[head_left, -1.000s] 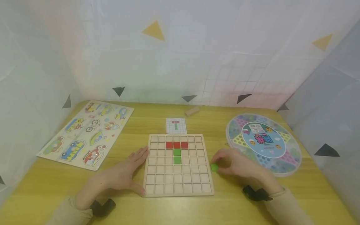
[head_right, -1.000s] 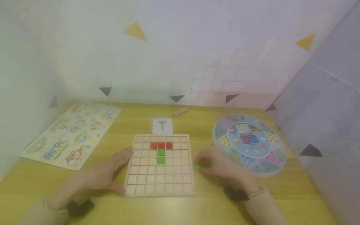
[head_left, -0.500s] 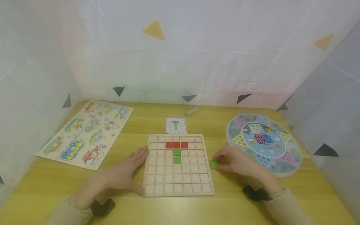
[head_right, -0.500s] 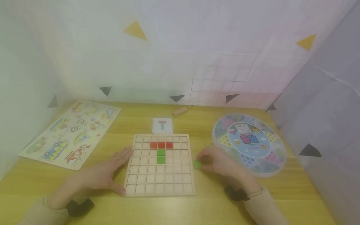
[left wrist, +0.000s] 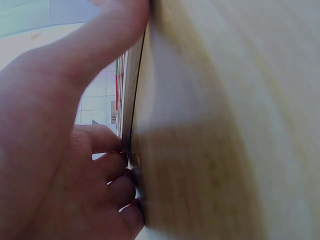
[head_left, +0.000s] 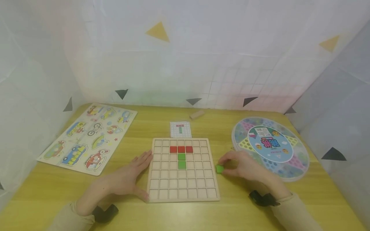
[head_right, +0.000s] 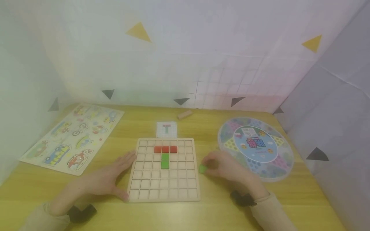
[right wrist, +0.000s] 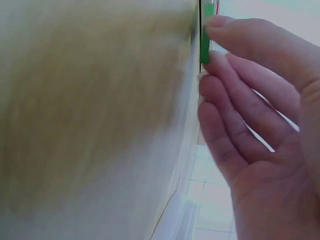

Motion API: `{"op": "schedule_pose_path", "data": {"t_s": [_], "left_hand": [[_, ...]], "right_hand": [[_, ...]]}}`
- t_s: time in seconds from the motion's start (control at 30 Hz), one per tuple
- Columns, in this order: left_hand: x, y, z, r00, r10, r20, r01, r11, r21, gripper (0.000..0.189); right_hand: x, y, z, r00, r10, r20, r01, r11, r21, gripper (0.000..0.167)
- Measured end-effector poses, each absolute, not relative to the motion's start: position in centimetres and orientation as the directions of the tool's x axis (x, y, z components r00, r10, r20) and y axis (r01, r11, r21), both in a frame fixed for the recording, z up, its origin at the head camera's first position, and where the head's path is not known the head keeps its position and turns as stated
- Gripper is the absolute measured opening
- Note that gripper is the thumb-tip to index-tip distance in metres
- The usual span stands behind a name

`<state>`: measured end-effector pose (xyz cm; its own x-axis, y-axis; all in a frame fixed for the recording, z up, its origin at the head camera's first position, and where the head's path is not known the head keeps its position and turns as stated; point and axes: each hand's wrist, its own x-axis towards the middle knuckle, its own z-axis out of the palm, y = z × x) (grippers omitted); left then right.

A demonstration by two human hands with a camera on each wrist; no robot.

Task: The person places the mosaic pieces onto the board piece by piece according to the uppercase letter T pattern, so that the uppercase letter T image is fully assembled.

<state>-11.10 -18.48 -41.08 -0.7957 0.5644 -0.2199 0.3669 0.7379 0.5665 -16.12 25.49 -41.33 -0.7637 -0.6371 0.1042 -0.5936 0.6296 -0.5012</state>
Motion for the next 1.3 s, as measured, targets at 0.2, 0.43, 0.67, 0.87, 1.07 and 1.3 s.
{"op": "schedule_pose_path", "data": {"t_s": [0.2,0.43,0.67,0.87,1.07,1.3], "left_hand": [[-11.0,-18.5,-41.1,-0.794,0.569,-0.215,0.372,0.734,0.569,0.136],[-10.9,-18.4,-41.0,-0.794,0.568,-0.217,0.367,0.732,0.574,0.137],[-11.0,-18.4,-40.8,-0.794,0.568,-0.218,0.368,0.733,0.572,0.137],[-11.0,-18.4,-41.0,-0.793,0.572,-0.211,0.376,0.731,0.569,0.138],[-11.0,-18.5,-41.0,-0.788,0.581,-0.205,0.388,0.726,0.568,0.138],[-11.0,-18.5,-41.0,-0.787,0.582,-0.204,0.39,0.726,0.566,0.138]], "right_hand": [[-16.0,25.4,-41.0,-0.786,-0.604,0.133,-0.572,0.628,-0.527,0.029],[-16.2,25.1,-40.7,-0.777,-0.613,0.146,-0.586,0.617,-0.525,0.031],[-16.3,24.0,-40.2,-0.788,-0.606,0.103,-0.557,0.633,-0.538,0.03],[-16.6,22.4,-39.6,-0.765,-0.636,0.094,-0.568,0.599,-0.565,0.03],[-16.9,20.4,-39.4,-0.767,-0.638,0.073,-0.558,0.606,-0.567,0.028],[-17.1,18.1,-38.6,-0.75,-0.658,0.068,-0.561,0.577,-0.593,0.026]]}}
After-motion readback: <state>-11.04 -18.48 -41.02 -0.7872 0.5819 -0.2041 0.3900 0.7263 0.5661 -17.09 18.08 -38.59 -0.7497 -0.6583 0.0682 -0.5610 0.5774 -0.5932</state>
